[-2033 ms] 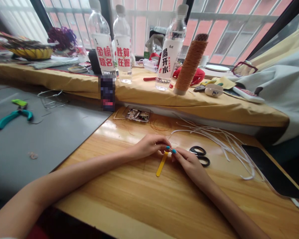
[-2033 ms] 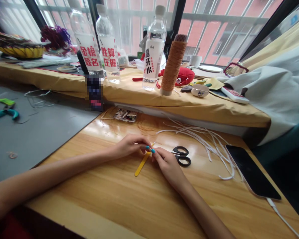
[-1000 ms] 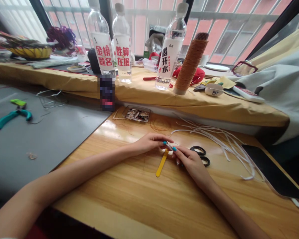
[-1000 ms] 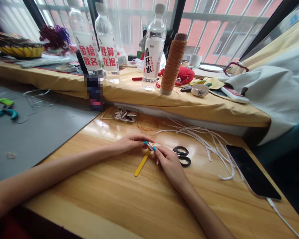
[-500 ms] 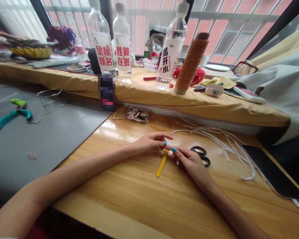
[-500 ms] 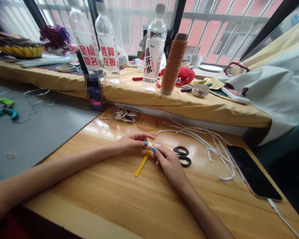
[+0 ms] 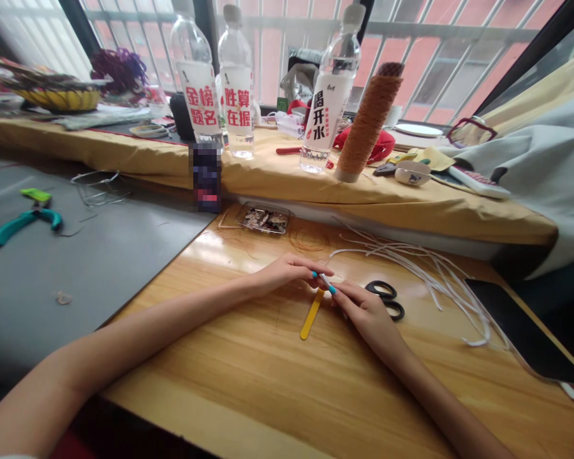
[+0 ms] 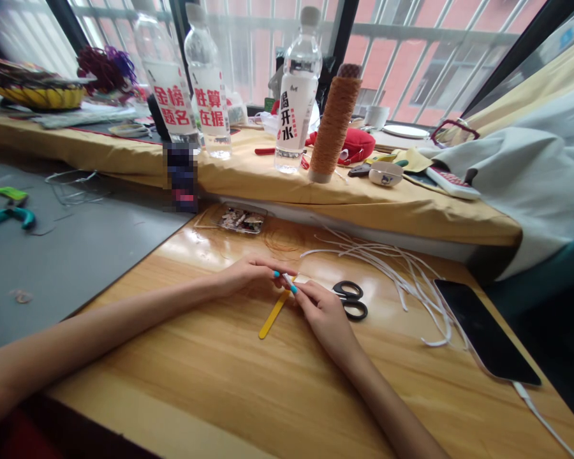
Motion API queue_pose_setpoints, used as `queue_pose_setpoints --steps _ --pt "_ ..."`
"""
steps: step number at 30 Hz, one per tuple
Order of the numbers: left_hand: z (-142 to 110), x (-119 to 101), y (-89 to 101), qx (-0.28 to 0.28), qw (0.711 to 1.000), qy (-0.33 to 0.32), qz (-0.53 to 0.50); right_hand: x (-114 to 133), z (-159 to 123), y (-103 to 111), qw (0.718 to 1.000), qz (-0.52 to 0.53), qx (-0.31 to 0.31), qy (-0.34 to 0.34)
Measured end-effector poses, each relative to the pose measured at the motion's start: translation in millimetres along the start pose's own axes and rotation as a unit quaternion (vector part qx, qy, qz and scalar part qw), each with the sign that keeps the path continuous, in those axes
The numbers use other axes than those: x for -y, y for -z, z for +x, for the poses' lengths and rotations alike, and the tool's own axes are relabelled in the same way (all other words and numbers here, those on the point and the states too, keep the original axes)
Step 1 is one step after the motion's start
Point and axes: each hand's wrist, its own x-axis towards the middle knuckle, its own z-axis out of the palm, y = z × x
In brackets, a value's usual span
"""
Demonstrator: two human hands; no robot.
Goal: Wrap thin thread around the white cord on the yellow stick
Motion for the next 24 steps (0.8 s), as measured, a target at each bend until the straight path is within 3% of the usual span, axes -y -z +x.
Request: queue_pose_setpoints --steps 5,12,24 --pt "1.7 2.3 0.3 -0.002 0.999 -0.01 0.038 -0.1 -0.5 0.8 1.0 0.003 0.006 0.011" --pt "3.8 7.8 -0.7 0.014 0.999 -0.027 -0.026 2.5 0.6 1.1 0.999 0.033 0.037 -0.002" --pt "4.0 3.8 -5.8 -0.032 0.999 0.003 -0.039 4.2 2.1 1.0 1.0 0.017 0.011 0.006"
